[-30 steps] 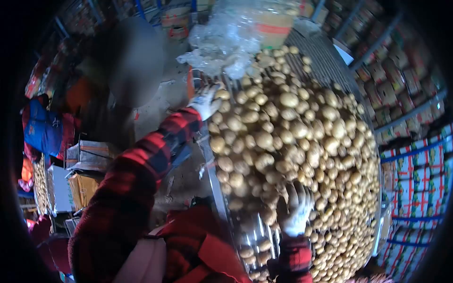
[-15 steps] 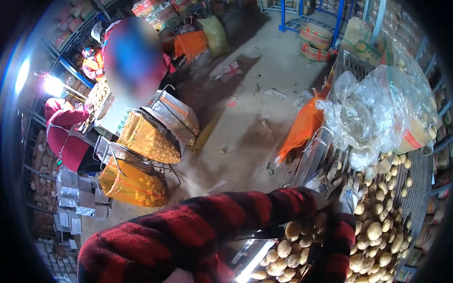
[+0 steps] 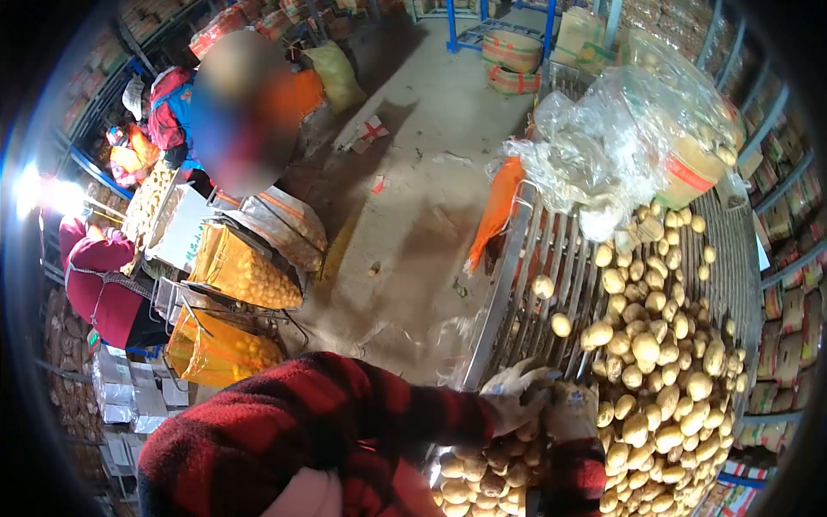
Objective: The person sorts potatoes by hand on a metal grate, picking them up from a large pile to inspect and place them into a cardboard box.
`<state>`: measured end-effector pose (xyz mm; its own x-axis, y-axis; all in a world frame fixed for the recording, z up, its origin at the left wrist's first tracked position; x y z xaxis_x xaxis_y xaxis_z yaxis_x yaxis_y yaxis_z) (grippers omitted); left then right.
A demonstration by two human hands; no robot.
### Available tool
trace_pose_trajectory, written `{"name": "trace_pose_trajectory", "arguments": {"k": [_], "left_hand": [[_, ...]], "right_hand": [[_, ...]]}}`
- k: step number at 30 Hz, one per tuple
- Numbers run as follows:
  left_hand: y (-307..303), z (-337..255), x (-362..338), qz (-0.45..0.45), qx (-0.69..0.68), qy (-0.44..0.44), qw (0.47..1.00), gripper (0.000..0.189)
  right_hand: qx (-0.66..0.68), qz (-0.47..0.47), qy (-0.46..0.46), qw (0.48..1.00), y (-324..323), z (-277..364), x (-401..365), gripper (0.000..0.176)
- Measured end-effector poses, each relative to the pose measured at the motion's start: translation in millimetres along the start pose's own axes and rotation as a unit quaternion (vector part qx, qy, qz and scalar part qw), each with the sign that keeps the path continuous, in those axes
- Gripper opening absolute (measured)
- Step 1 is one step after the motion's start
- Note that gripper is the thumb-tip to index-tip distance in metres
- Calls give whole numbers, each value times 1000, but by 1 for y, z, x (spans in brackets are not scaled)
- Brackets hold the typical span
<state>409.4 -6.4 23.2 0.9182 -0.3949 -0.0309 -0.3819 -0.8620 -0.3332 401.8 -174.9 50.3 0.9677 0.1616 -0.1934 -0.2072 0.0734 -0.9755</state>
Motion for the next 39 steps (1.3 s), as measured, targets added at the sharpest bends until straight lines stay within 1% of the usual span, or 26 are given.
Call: {"name": "trace_pose_trajectory", "arguments": {"k": [3,4,5,6,7,8,9,10,11,13,14,15,16,18,19,20,21,23,25,26,27,29,30,35,37,39], "left_hand": [[34,-6,-46,84,-85,-33,992,60],[55,-2,-63,70,-47,22,996,59],[64,-13,-74,121,-89,-32,988,59],[62,-32,-80,192,-127,-86,969,59],[61,-53,-85,279,-157,-140,937,59],[83,-53,-97,237,-127,1,963,56],[106,-53,-110,172,-79,138,972,54],[130,-57,-121,248,-53,195,948,55],[144,-72,-136,225,-53,277,933,56],[192,-73,-155,265,-60,377,886,53],[215,-67,-165,298,-52,397,867,50],[230,-63,-174,358,-11,366,859,49],[246,-58,-180,402,56,389,827,52],[264,-62,-199,443,216,475,729,54],[257,-80,-205,487,260,521,651,53],[272,-67,-203,511,266,547,607,53],[276,-55,-203,475,241,592,605,53],[269,-49,-198,475,162,617,606,46],[265,-47,-195,491,140,607,609,47],[265,-48,-191,498,137,608,603,48],[265,-47,-191,502,131,610,600,48],[259,-49,-190,509,107,611,596,49],[260,-47,-187,509,105,616,592,49],[252,-52,-184,518,112,581,618,48],[245,-58,-187,527,137,564,620,49],[242,-57,-190,501,152,586,619,49]], "right_hand": [[-32,93,30,995,61,-34,-60,23],[-24,96,56,994,76,-43,-90,25],[-8,101,87,991,69,-37,-119,24],[-8,28,72,997,74,-39,-160,26],[62,183,163,968,15,-5,-160,32],[96,70,208,971,27,-6,-195,38],[5,-90,145,985,-6,7,-213,40],[-64,-1,221,973,31,0,-262,46],[176,-47,430,884,14,0,-290,57],[51,-41,489,870,40,20,-341,59],[-7,-34,519,854,53,32,-368,61],[4,-91,575,813,70,45,-388,58],[-69,-64,552,829,70,63,-404,55],[-70,-144,592,790,87,111,-436,76],[-84,-166,636,749,75,151,-441,76],[-133,-165,686,696,93,178,-445,67],[-98,-229,730,636,85,219,-442,65],[-75,-272,805,523,115,290,-434,61],[-51,-224,863,450,146,346,-429,60],[-33,-232,867,440,143,367,-433,59],[-39,-234,889,391,156,379,-437,58],[-59,-225,910,343,173,385,-458,59],[-67,-231,913,330,179,380,-468,60],[-38,-173,906,385,200,305,-536,70],[-17,-146,906,397,194,269,-561,70],[-24,-159,906,391,227,226,-597,65]]}}
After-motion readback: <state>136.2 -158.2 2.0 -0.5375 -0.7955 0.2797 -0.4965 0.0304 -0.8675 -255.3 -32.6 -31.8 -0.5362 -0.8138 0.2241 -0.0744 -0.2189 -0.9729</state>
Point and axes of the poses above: each hand's wrist, its own x-axis towards the middle knuckle, its own y-axis out of the palm, z = x × y, the point moved 3 cm from there along x, towards the middle knuckle, and after that the axes turned 8 degrees about -x, right-handed, at the moved point
